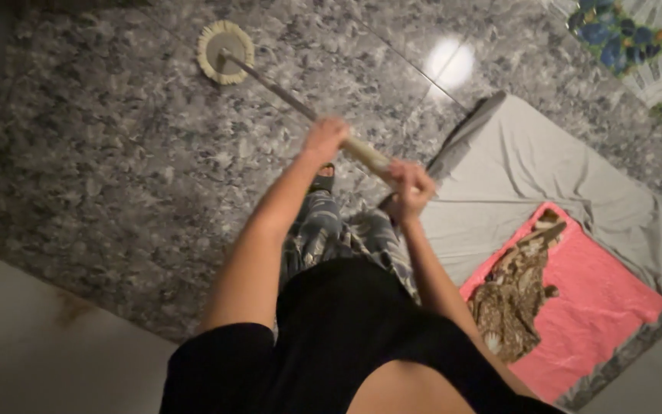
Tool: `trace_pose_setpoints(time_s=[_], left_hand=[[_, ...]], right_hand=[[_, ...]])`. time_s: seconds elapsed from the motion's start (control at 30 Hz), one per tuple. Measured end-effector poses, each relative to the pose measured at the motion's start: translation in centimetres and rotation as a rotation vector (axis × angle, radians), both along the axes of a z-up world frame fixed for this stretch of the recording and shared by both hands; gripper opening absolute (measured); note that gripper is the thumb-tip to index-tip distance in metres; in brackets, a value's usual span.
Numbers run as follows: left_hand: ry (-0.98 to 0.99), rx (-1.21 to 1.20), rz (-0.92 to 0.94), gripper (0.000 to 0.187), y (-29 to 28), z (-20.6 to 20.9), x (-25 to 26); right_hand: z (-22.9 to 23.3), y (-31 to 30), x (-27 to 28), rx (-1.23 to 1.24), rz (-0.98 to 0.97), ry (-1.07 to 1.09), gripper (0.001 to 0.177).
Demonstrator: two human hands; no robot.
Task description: The person mops a tiled floor using a spin mop, moving back and forth across the room. The person dips the mop into a bucket and continues mopping different areas of the floor.
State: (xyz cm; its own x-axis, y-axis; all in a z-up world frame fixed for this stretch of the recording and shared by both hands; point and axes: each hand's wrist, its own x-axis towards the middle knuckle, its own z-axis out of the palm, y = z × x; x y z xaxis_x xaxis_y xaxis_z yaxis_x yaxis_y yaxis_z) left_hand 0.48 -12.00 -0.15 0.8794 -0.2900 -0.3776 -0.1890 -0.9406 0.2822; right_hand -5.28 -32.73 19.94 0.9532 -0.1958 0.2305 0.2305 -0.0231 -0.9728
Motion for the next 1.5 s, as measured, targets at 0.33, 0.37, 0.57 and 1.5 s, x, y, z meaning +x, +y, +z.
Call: trace_pose_setpoints(time_s=[0.33, 0.37, 0.57, 1.5], left_hand=[[-0.258, -0.485, -0.283, 0.038, -30.4, -0.3, -4.5], [-0.204, -0.492, -0.333, 0.042, -33.1, 1.0, -5.0], [0.001, -0.640, -0.466, 0.039, -46.0, 7.5, -8.2], [0.157, 0.002, 0.163, 0.061, -10.0, -1.3, 5.1]], right_hand=[[3.9, -27.7, -5.5, 0.175, -0.212, 0.025, 0.058], [4.2, -30.7, -6.3, 0.154, -0.238, 0.031, 0.059], [12.7, -37.5, -10.5, -0.038, -0.552, 0.003, 0.056], [-1.4, -7.4, 4.2, 0.075, -0.053, 0.069, 0.040]])
